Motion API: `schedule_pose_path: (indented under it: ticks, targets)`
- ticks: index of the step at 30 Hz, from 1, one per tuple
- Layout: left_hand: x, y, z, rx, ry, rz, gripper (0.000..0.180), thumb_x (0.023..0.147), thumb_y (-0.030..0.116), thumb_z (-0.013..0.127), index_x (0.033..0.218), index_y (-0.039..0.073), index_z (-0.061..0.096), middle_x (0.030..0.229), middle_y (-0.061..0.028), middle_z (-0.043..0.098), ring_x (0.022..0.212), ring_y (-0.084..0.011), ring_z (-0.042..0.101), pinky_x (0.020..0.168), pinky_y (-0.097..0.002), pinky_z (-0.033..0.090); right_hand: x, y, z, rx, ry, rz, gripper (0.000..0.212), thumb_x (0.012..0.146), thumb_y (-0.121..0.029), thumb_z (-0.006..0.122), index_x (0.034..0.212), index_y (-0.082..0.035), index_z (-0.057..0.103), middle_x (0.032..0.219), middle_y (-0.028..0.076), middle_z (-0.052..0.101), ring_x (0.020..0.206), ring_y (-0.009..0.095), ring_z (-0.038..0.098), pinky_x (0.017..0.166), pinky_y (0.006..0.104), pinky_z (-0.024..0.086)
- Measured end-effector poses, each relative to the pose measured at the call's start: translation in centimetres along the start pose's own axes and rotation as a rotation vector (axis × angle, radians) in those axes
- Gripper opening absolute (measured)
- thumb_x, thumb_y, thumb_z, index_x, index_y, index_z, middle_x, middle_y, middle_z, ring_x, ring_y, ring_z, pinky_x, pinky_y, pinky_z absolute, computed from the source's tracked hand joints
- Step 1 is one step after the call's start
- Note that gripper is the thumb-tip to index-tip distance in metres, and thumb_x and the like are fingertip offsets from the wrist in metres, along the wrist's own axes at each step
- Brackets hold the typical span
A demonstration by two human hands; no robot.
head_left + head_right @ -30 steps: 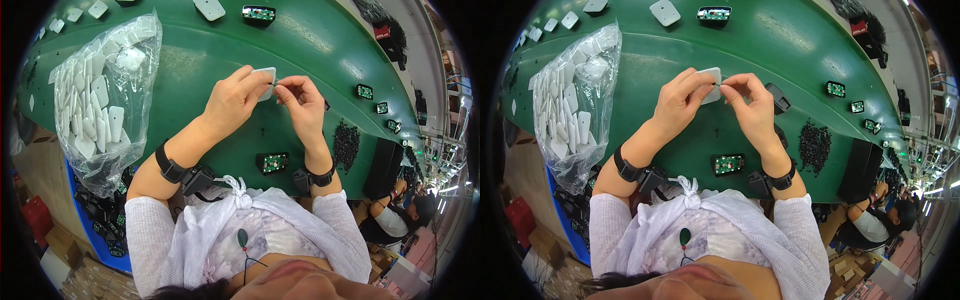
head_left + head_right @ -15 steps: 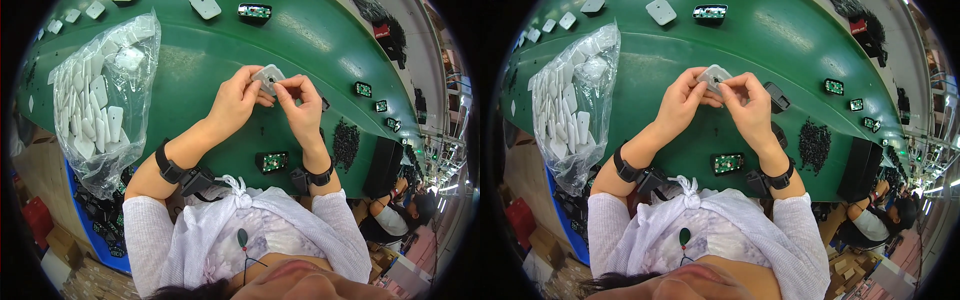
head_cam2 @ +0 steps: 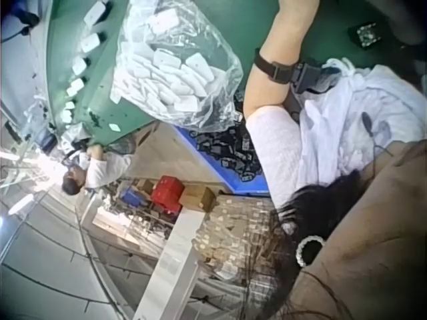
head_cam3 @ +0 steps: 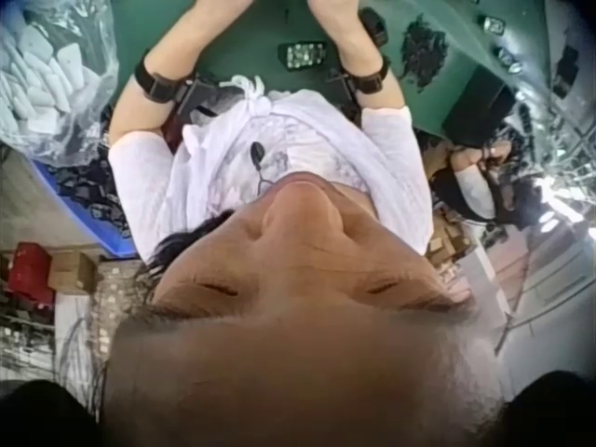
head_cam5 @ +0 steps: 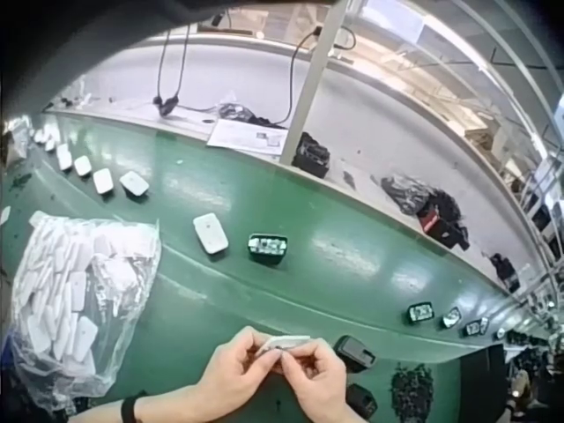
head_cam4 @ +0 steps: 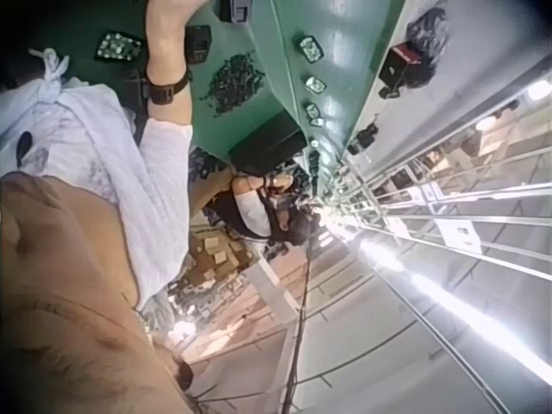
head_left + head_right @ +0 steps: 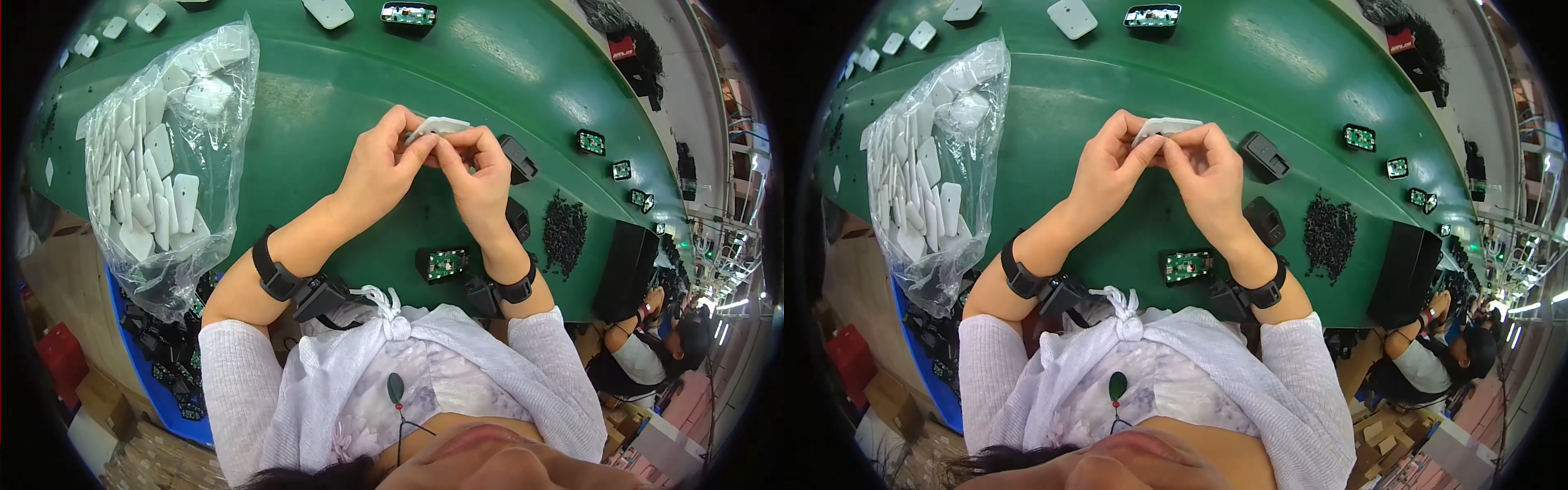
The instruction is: Fitting small white plastic components into green plastic housings on an assembly line.
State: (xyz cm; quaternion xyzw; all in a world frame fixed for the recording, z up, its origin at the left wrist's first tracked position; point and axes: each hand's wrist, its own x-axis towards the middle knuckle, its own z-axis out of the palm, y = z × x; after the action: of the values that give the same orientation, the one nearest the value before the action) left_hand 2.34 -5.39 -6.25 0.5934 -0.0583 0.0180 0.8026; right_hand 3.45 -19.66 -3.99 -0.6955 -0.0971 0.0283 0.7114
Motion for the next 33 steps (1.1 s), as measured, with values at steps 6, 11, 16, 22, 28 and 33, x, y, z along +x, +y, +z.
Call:
schedule_pose_path:
  ticks: [6, 11, 16, 22, 28, 33]
  targets:
    - [0.4, 0.6, -0.3, -0.160, 0.025, -0.049, 0.011, 0.096, 0.008, 0.053, 0.097, -0.003, 0.050, 0.092, -0.0130, 0.064, 0.076, -0.0169, 0.068, 0.066, -0.0267, 0.057, 0.6, -0.2, -1.1, -0.556, -0.039, -0.290, 0.015, 0.085, -0.008, 0.070, 0.096, -0.004, 0.060, 0.089, 0.000, 0.059, 0.070, 0.005, 0.049, 0.058, 0.0190, 0.035]
    - [0.5, 1.2, -0.5, -0.214, -0.055, -0.161, 0.016, 0.096, 0.009, 0.053, 0.105, -0.004, 0.051, 0.090, -0.0125, 0.064, 0.073, -0.0181, 0.068, 0.066, -0.0270, 0.058, 1.4, -1.5, -1.9, -0.622, -0.011, -0.274, 0.022, 0.080, -0.017, 0.075, 0.095, -0.005, 0.064, 0.100, -0.001, 0.055, 0.080, 0.008, 0.045, 0.065, 0.0205, 0.033]
    - [0.5, 1.2, -0.6, -0.175, -0.078, -0.177, 0.021, 0.096, 0.009, 0.053, 0.111, -0.004, 0.051, 0.091, -0.0120, 0.064, 0.073, -0.0179, 0.068, 0.066, -0.0269, 0.058, 1.4, -1.0, -2.0, -0.364, -0.123, -0.047, 0.019, 0.082, -0.017, 0.074, 0.091, -0.005, 0.063, 0.092, -0.003, 0.056, 0.076, 0.005, 0.045, 0.063, 0.0203, 0.034]
    - [0.8, 1.2, -0.4, -0.238, -0.090, -0.191, 0.023, 0.097, 0.008, 0.048, 0.116, -0.005, 0.044, 0.089, -0.0139, 0.062, 0.068, -0.0195, 0.067, 0.064, -0.0268, 0.057, 1.9, -1.0, -2.4, -0.322, -0.110, 0.105, 0.017, 0.084, -0.014, 0.072, 0.085, -0.004, 0.060, 0.084, -0.003, 0.056, 0.073, 0.004, 0.047, 0.062, 0.0196, 0.035]
    - [2.0, 1.9, -3.5, -0.051, 0.016, -0.223, 0.020, 0.098, 0.008, 0.044, 0.113, -0.004, 0.039, 0.077, -0.0126, 0.061, 0.062, -0.0170, 0.065, 0.054, -0.0249, 0.052, 5.0, -1.9, -1.9, -0.430, -0.356, 0.068, 0.027, 0.086, -0.016, 0.070, 0.106, -0.004, 0.057, 0.094, 0.001, 0.060, 0.083, 0.009, 0.055, 0.073, 0.0221, 0.044]
    - [3.0, 0.1, -5.0, 0.657, 0.340, 0.183, 0.009, 0.094, 0.011, 0.053, 0.098, 0.006, 0.058, 0.071, -0.0123, 0.062, 0.060, -0.0285, 0.061, 0.056, -0.0344, 0.049, 13.0, -2.2, -0.2, -0.917, -0.257, -0.434, 0.033, 0.082, -0.023, 0.072, 0.109, -0.007, 0.062, 0.108, 0.004, 0.063, 0.103, 0.019, 0.057, 0.085, 0.0306, 0.045]
